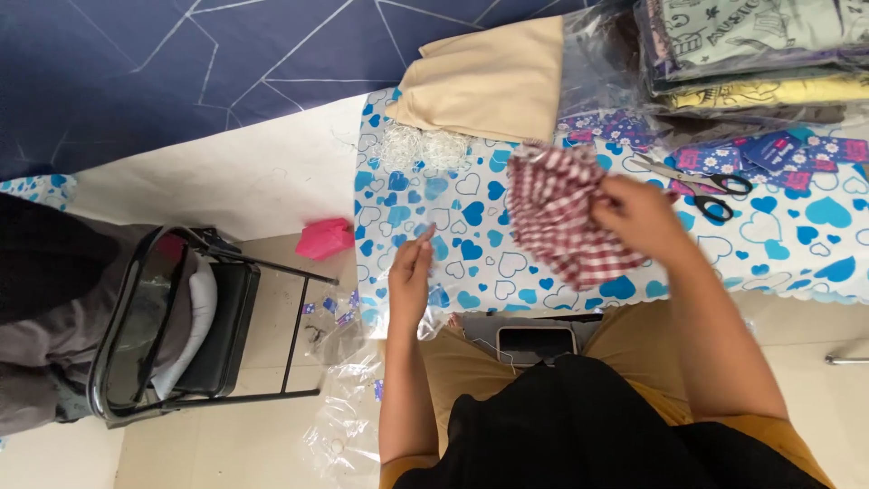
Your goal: Trimming loose threads from a red checkered garment with scissors, folding it, and placing it into a clear plastic bag.
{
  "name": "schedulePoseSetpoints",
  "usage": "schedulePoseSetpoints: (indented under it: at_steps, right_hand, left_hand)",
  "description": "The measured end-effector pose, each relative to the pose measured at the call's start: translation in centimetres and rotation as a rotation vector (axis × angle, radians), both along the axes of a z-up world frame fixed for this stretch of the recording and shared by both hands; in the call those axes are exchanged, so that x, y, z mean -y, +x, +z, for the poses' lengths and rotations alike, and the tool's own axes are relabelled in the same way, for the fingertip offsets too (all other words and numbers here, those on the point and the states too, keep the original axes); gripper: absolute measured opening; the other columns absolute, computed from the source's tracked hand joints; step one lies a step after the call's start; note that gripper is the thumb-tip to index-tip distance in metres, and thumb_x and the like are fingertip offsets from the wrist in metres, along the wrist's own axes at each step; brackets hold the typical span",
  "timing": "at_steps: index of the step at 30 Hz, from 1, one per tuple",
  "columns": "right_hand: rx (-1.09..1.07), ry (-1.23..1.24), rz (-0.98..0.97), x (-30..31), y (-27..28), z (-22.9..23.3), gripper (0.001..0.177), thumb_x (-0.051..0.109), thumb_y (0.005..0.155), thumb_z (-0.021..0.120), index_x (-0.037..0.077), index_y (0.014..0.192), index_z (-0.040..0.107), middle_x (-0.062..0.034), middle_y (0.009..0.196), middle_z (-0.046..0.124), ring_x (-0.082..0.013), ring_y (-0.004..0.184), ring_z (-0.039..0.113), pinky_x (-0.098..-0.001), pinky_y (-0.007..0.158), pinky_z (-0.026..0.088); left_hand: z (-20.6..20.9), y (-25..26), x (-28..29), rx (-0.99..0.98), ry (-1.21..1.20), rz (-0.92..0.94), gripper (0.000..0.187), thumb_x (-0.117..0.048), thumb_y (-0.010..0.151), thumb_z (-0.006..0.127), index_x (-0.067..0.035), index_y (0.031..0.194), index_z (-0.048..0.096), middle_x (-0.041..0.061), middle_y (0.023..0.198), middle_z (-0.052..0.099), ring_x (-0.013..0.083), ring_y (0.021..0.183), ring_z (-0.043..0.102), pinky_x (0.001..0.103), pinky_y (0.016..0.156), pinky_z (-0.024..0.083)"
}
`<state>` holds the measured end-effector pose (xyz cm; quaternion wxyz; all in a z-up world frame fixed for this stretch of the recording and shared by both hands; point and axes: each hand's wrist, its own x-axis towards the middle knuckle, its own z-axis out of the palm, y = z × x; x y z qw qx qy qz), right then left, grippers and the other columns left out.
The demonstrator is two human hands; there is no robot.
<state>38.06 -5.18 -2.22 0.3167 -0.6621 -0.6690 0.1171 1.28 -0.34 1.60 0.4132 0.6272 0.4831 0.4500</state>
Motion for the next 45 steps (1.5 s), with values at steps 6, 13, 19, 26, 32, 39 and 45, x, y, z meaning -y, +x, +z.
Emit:
schedulePoseSetpoints:
  at_steps: [6, 13, 19, 26, 32, 39, 45]
  right_hand:
    - [-0.509, -0.144, 0.074, 3.9, 2.0, 8.9, 0.018, 0.008, 0.09, 0.066, 0.006, 0.105, 0.075, -0.0084, 0.108, 0.075, -0.0218, 0.094, 0.07, -0.0382, 0.081, 0.054]
    - [-0.588, -0.27, 0.408, 2.0, 4.4, 3.5, 0.035, 0.023, 0.08, 0.079, 0.005, 0.109, 0.081, -0.0156, 0.102, 0.084, -0.0282, 0.1, 0.075, -0.0495, 0.092, 0.055]
    - [-0.289, -0.262, 0.188, 2.4, 3.0, 4.7, 0.023, 0.005, 0.086, 0.07, -0.005, 0.106, 0.072, -0.0267, 0.093, 0.076, -0.0477, 0.095, 0.07, -0.0553, 0.086, 0.053]
    - [-0.054, -0.315, -0.003, 2.1, -0.2, 7.6, 0.029, 0.029, 0.095, 0.064, 0.002, 0.084, 0.065, -0.0186, 0.064, 0.064, -0.0401, 0.071, 0.065, -0.0453, 0.066, 0.05]
    - [0.145, -0.219, -0.156, 1.2, -3.2, 3.8, 0.029, 0.042, 0.097, 0.063, 0.014, 0.098, 0.071, -0.0092, 0.075, 0.072, -0.033, 0.082, 0.073, -0.0439, 0.073, 0.056]
    - [0.495, 0.084, 0.199, 2.7, -6.2, -0.3, 0.028, 0.034, 0.094, 0.062, 0.018, 0.117, 0.063, -0.0079, 0.094, 0.069, -0.0239, 0.088, 0.069, -0.0351, 0.067, 0.054]
    - [0.51, -0.035, 0.364, 1.2, -6.1, -0.2, 0.045, 0.027, 0.093, 0.064, 0.015, 0.135, 0.055, -0.0176, 0.123, 0.066, -0.0332, 0.116, 0.063, -0.0443, 0.089, 0.051]
  left_hand:
    - [1.4, 3.4, 0.3, 0.047, -0.097, -0.272, 0.04, -0.029, 0.106, 0.051, -0.015, 0.14, 0.064, -0.003, 0.084, 0.053, 0.0117, 0.077, 0.049, 0.026, 0.075, 0.043]
    - [0.6, 6.8, 0.0, 0.181, -0.174, -0.334, 0.03, -0.014, 0.107, 0.053, -0.002, 0.129, 0.069, 0.008, 0.073, 0.061, 0.0147, 0.061, 0.058, 0.028, 0.053, 0.051]
    - [4.4, 7.9, 0.5, 0.128, -0.129, -0.337, 0.034, -0.016, 0.106, 0.052, -0.002, 0.134, 0.065, 0.009, 0.071, 0.061, 0.0132, 0.059, 0.059, 0.026, 0.051, 0.05]
    - [7.6, 8.9, 3.5, -0.213, 0.008, -0.391, 0.035, -0.018, 0.105, 0.056, -0.004, 0.136, 0.064, 0.014, 0.08, 0.069, 0.0177, 0.065, 0.059, 0.033, 0.059, 0.049]
    - [6.2, 10.1, 4.1, -0.458, 0.262, -0.257, 0.037, -0.024, 0.1, 0.064, -0.007, 0.132, 0.067, 0.012, 0.084, 0.073, 0.0247, 0.075, 0.065, 0.037, 0.073, 0.051]
    - [3.2, 10.5, 0.1, -0.443, 0.334, -0.081, 0.036, -0.019, 0.101, 0.061, 0.0, 0.132, 0.065, 0.015, 0.084, 0.074, 0.0276, 0.079, 0.067, 0.039, 0.078, 0.052]
    - [4.5, 10.9, 1.0, -0.375, 0.194, -0.141, 0.039, -0.021, 0.104, 0.057, 0.0, 0.138, 0.062, 0.019, 0.088, 0.074, 0.0275, 0.082, 0.068, 0.039, 0.078, 0.054]
